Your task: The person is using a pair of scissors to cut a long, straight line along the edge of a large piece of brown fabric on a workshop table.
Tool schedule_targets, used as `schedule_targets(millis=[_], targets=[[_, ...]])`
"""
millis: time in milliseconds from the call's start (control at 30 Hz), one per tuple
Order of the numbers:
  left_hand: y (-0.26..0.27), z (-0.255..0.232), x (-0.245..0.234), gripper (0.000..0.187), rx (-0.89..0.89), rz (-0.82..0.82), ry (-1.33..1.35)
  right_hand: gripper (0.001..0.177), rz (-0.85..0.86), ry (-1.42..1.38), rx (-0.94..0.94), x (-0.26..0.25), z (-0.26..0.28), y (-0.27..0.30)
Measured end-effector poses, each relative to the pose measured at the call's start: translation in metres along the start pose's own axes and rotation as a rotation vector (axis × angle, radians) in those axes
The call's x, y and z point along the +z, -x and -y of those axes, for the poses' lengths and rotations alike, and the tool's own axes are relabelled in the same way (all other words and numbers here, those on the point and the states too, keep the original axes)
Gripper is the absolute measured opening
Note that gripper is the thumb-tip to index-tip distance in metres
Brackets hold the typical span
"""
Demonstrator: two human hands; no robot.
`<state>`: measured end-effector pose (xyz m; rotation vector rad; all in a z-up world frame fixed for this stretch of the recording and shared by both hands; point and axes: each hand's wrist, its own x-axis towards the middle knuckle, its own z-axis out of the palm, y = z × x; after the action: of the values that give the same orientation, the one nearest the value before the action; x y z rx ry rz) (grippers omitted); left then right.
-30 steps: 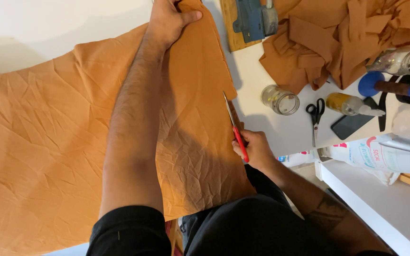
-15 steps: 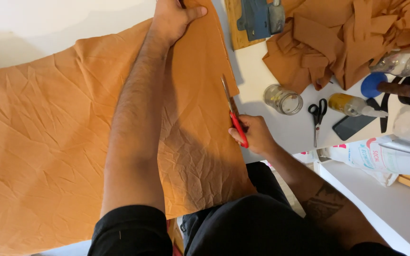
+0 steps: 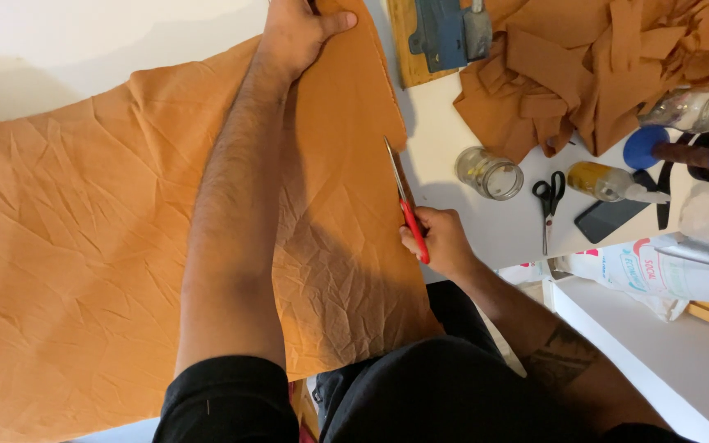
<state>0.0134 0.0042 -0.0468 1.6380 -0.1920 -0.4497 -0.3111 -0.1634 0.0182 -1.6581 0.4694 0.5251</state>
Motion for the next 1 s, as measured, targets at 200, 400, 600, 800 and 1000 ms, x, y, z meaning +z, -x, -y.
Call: schedule_targets(millis=[200, 400, 600, 800, 1000], targets=[[-0.014, -0.002, -0.008, 0.019, -0.13, 0.062, 0.086, 0.036, 0.072, -0.126, -0.013, -0.006, 0.008, 0.0], [-0.027, 0.028, -0.016, 0.026, 0.0, 0.07, 0.202, 0.037, 0.107, -0.193, 0.062, -0.008, 0.014, 0.0], [-0.015, 0.022, -0.011, 0.032, -0.02, -0.109, 0.147, 0.033, 0.087, -0.083, 0.124, -0.008, 0.019, -0.007], [-0.019, 0.03, -0.007, 0.033, 0.041, -0.125, 0.097, 0.024, 0.073, -0.041, 0.092, -0.01, 0.026, -0.029], [-0.019, 0.027, -0.006, 0.029, 0.183, -0.138, 0.001, 0.031, 0.035, -0.034, 0.09, -0.006, 0.035, -0.039]])
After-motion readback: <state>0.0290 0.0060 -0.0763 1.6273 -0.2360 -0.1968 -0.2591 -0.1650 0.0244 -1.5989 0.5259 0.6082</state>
